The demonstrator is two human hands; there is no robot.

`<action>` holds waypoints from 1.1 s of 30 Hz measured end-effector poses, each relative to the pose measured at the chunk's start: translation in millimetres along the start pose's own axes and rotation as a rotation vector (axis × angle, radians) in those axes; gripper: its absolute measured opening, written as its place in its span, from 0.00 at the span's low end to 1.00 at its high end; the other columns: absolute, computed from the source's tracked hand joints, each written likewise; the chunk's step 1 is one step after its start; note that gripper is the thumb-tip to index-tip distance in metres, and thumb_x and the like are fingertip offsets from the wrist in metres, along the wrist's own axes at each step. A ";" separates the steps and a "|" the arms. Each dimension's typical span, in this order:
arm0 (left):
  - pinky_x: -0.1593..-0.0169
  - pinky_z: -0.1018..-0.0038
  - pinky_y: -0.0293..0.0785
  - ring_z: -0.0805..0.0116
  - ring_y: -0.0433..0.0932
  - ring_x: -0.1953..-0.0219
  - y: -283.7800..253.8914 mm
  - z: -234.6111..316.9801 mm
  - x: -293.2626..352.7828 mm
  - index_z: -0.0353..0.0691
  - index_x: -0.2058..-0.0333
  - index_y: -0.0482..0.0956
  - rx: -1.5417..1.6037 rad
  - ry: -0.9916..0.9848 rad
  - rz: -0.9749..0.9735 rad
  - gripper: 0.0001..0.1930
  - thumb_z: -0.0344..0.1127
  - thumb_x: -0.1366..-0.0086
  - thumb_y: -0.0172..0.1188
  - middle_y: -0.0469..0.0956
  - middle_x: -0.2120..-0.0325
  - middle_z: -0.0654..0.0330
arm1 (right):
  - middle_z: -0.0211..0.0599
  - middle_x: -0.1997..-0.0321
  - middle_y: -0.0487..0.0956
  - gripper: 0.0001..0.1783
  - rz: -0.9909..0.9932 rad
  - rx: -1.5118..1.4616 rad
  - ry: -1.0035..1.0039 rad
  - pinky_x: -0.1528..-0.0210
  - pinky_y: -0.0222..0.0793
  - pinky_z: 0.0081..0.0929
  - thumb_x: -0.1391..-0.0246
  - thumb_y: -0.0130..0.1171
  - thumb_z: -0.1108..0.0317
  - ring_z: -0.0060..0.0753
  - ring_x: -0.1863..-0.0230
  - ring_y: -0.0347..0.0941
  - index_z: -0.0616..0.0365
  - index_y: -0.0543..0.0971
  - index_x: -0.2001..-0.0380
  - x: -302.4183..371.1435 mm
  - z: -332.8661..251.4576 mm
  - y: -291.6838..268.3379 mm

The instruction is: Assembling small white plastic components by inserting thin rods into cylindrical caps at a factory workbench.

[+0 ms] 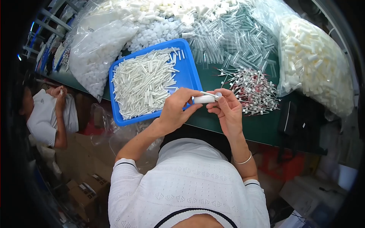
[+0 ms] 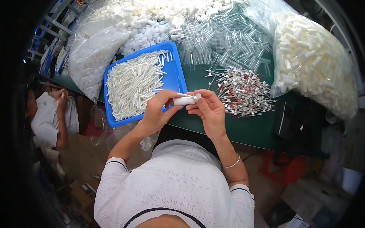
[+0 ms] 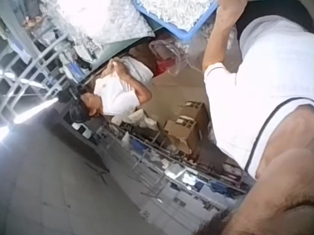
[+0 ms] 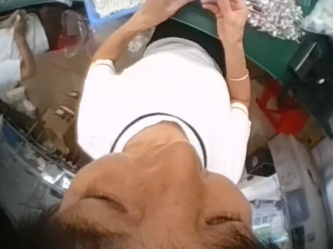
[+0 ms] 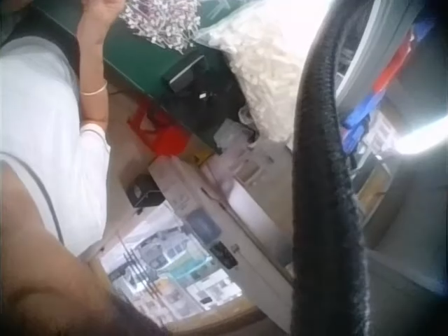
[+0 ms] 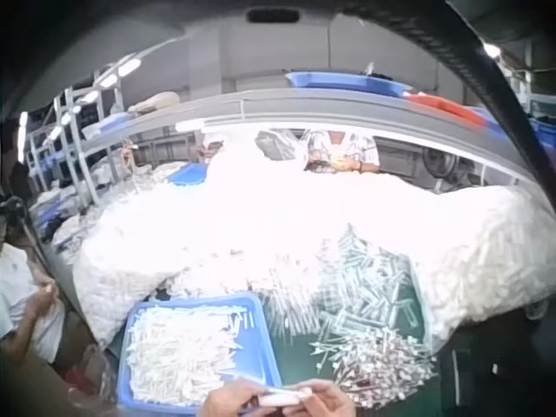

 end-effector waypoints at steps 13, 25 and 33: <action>0.72 0.68 0.72 0.59 0.75 0.73 -8.4 -3.5 3.5 0.37 0.67 0.78 -0.104 0.181 0.046 0.13 0.18 0.53 0.62 0.76 0.74 0.55 | 0.50 0.49 0.76 0.13 -0.100 0.106 0.119 0.53 0.77 0.24 0.40 0.54 0.72 0.34 0.55 0.78 0.68 0.72 0.54 5.3 -2.5 1.7; 0.62 0.72 0.75 0.61 0.80 0.66 1.0 -3.2 6.9 0.34 0.55 0.72 0.151 -0.142 -0.003 0.15 0.26 0.41 0.60 0.78 0.63 0.52 | 0.39 0.56 0.78 0.12 -0.035 0.547 -0.112 0.52 0.72 0.23 0.49 0.61 0.79 0.27 0.55 0.76 0.65 0.75 0.59 2.1 2.1 2.3; 0.65 0.74 0.73 0.66 0.79 0.69 -0.2 -16.1 -54.7 0.35 0.63 0.75 0.228 -0.188 -0.307 0.06 0.29 0.39 0.58 0.79 0.71 0.58 | 0.39 0.67 0.79 0.16 -0.096 1.384 -0.719 0.63 0.70 0.35 0.60 0.67 0.75 0.43 0.65 0.75 0.59 0.78 0.63 -4.9 -34.0 14.6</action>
Point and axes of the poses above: each hand's wrist, its own x-axis away from the middle knuckle, its own y-axis out of the palm, z = x × y, the point moved 4 cm from there along -x, towards the middle knuckle
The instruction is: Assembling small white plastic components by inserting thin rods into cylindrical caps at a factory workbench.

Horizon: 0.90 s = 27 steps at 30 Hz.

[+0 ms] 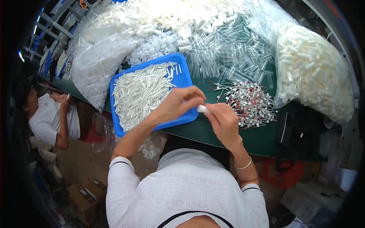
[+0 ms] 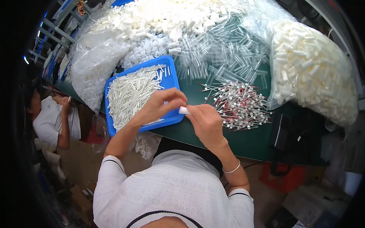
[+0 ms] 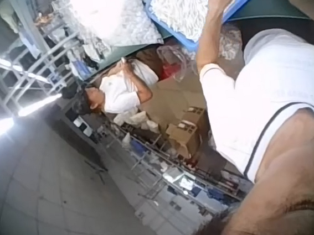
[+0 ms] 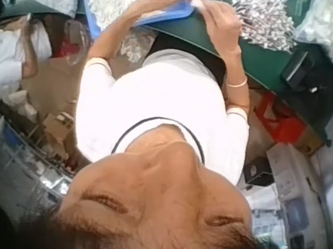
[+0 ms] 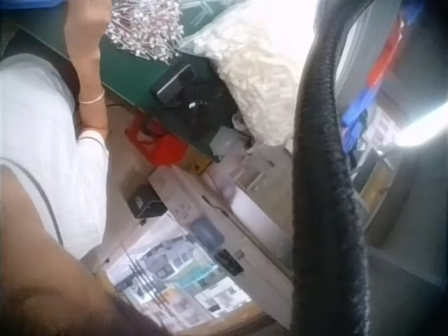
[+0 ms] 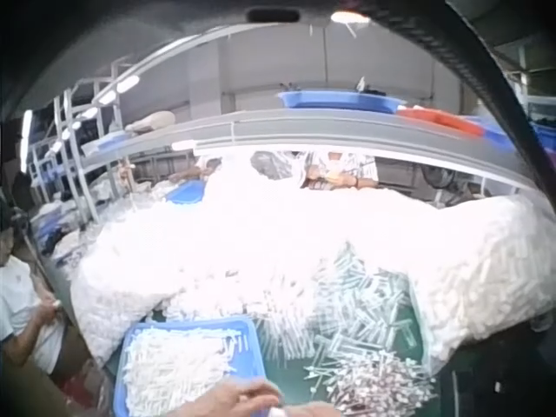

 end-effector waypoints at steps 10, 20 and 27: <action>0.57 0.67 0.68 0.60 0.71 0.56 0.8 -23.4 -79.8 0.43 0.67 0.75 -1.161 0.725 -0.024 0.08 0.30 0.49 0.59 0.72 0.63 0.55 | 0.43 0.67 0.80 0.15 -0.007 -0.148 0.250 0.69 0.70 0.29 0.54 0.65 0.73 0.42 0.70 0.75 0.61 0.80 0.60 28.9 14.0 -26.4; 0.59 0.82 0.67 0.80 0.66 0.65 46.7 -6.8 17.7 0.36 0.46 0.70 0.396 -0.014 -0.239 0.16 0.27 0.33 0.52 0.69 0.67 0.66 | 0.38 0.68 0.80 0.14 -0.043 -0.364 0.337 0.68 0.70 0.23 0.53 0.64 0.77 0.30 0.70 0.76 0.60 0.80 0.61 20.9 3.6 -41.0; 0.63 0.81 0.65 0.79 0.68 0.66 38.2 -6.6 37.1 0.35 0.48 0.71 0.160 0.035 -0.219 0.15 0.27 0.34 0.53 0.70 0.68 0.66 | 0.35 0.67 0.80 0.12 -0.155 -0.296 0.343 0.66 0.68 0.20 0.52 0.63 0.77 0.24 0.69 0.74 0.61 0.80 0.61 24.7 -2.5 -31.3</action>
Point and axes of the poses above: each hand's wrist, its own x-axis away from the middle knuckle, its own y-axis out of the palm, z = x × y, the point moved 4 cm from there along -x, towards the middle knuckle
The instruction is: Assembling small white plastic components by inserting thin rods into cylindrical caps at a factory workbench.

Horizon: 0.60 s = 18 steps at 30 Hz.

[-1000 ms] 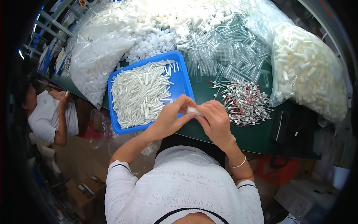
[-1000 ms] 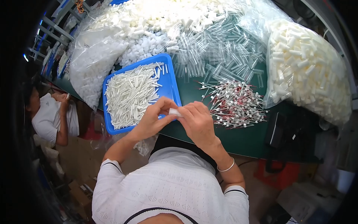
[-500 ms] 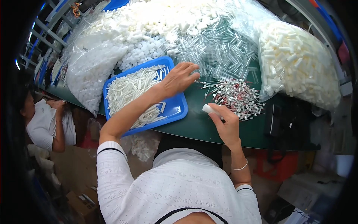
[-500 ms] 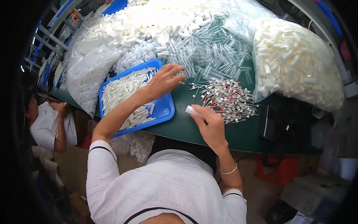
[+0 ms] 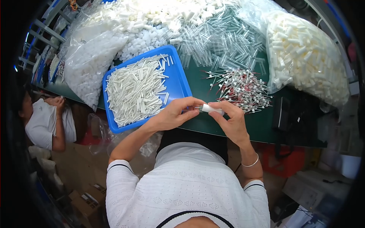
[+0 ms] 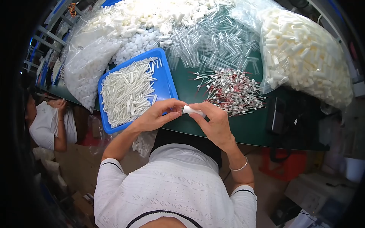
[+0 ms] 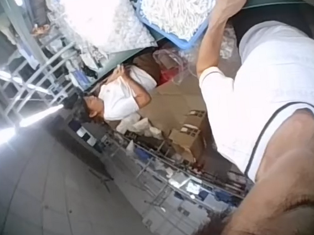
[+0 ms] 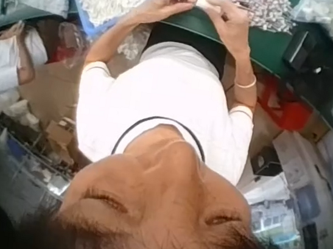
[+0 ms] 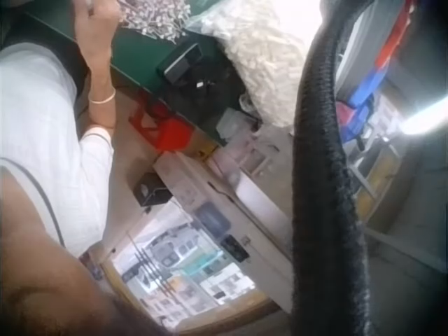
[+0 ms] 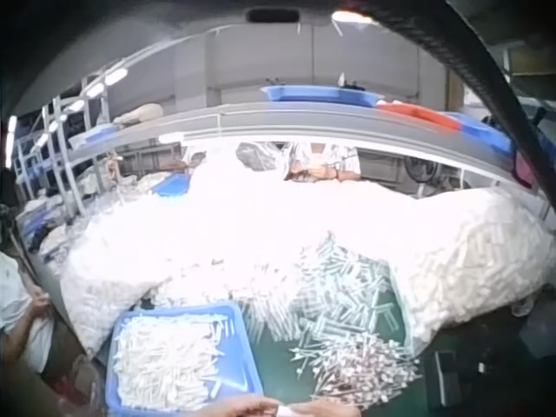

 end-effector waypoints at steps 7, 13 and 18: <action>0.65 0.78 0.67 0.76 0.69 0.69 2.4 -4.5 10.8 0.35 0.51 0.72 0.027 -0.075 0.022 0.15 0.27 0.37 0.56 0.71 0.72 0.64 | 0.40 0.71 0.78 0.13 -0.069 0.261 -0.177 0.71 0.69 0.27 0.55 0.66 0.75 0.37 0.72 0.75 0.61 0.79 0.63 -1.0 -12.2 9.1; 0.67 0.75 0.68 0.72 0.70 0.73 -0.2 11.3 16.8 0.35 0.54 0.73 -0.251 0.030 0.146 0.14 0.28 0.39 0.59 0.71 0.75 0.57 | 0.40 0.68 0.78 0.19 -0.172 0.185 -0.165 0.67 0.72 0.29 0.55 0.67 0.71 0.39 0.68 0.76 0.60 0.74 0.58 -11.7 -21.3 11.3; 0.69 0.76 0.65 0.76 0.68 0.74 8.5 14.2 15.7 0.37 0.52 0.74 -0.056 -0.120 -0.043 0.13 0.37 0.31 0.50 0.71 0.79 0.61 | 0.40 0.71 0.81 0.12 -0.280 -0.240 0.080 0.66 0.74 0.20 0.49 0.63 0.74 0.25 0.69 0.79 0.63 0.74 0.61 0.6 3.6 12.5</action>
Point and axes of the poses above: each hand's wrist, its own x-axis away from the middle knuckle, its own y-axis out of the palm, z = x × y, the point moved 4 cm from there along -x, towards the middle knuckle
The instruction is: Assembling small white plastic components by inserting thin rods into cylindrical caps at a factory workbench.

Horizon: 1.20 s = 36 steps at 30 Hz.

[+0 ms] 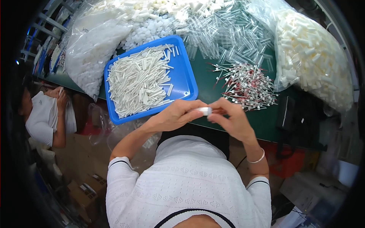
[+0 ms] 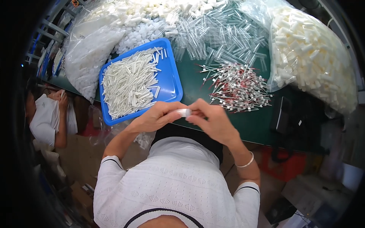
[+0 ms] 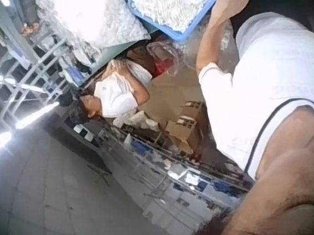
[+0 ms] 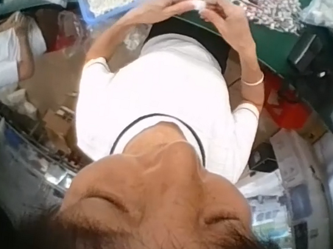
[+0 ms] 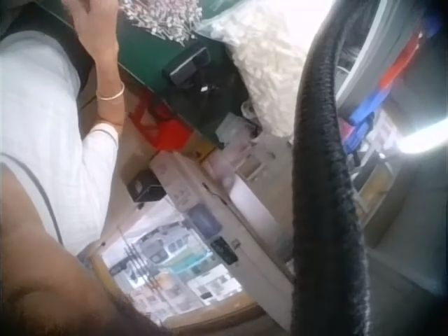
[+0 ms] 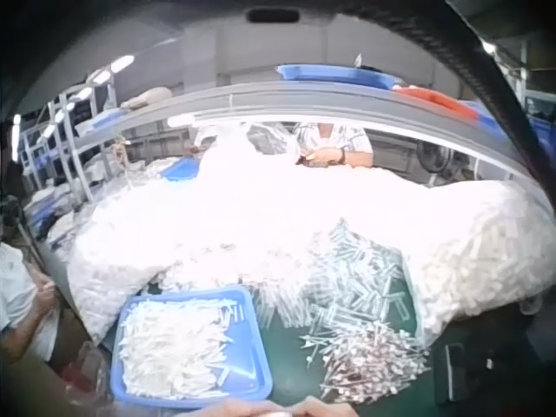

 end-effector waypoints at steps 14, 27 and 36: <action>0.73 0.65 0.66 0.52 0.71 0.77 17.5 -18.5 8.9 0.36 0.67 0.73 -0.359 0.270 0.331 0.08 0.35 0.34 0.54 0.72 0.79 0.53 | 0.34 0.68 0.79 0.10 -0.030 -0.313 0.306 0.64 0.74 0.16 0.46 0.59 0.78 0.17 0.68 0.74 0.66 0.77 0.60 4.0 20.3 16.9; 0.69 0.66 0.69 0.53 0.75 0.72 21.7 -5.1 10.2 0.35 0.63 0.75 -0.520 0.326 0.390 0.12 0.28 0.45 0.65 0.74 0.73 0.52 | 0.31 0.60 0.75 0.13 0.221 -0.462 -0.051 0.63 0.65 0.15 0.51 0.64 0.79 0.18 0.62 0.69 0.58 0.83 0.60 13.0 42.3 29.6; 0.65 0.67 0.72 0.53 0.77 0.67 14.7 -13.3 6.8 0.35 0.61 0.73 -0.314 0.197 0.453 0.15 0.29 0.46 0.66 0.76 0.69 0.52 | 0.35 0.56 0.73 0.15 0.217 -0.607 -0.032 0.50 0.72 0.19 0.50 0.60 0.83 0.24 0.57 0.72 0.67 0.79 0.57 2.6 35.2 19.8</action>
Point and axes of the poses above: each hand's wrist, its own x-axis away from the middle knuckle, its own y-axis out of the palm, z = x × y, the point moved 4 cm from there along -x, towards the middle knuckle
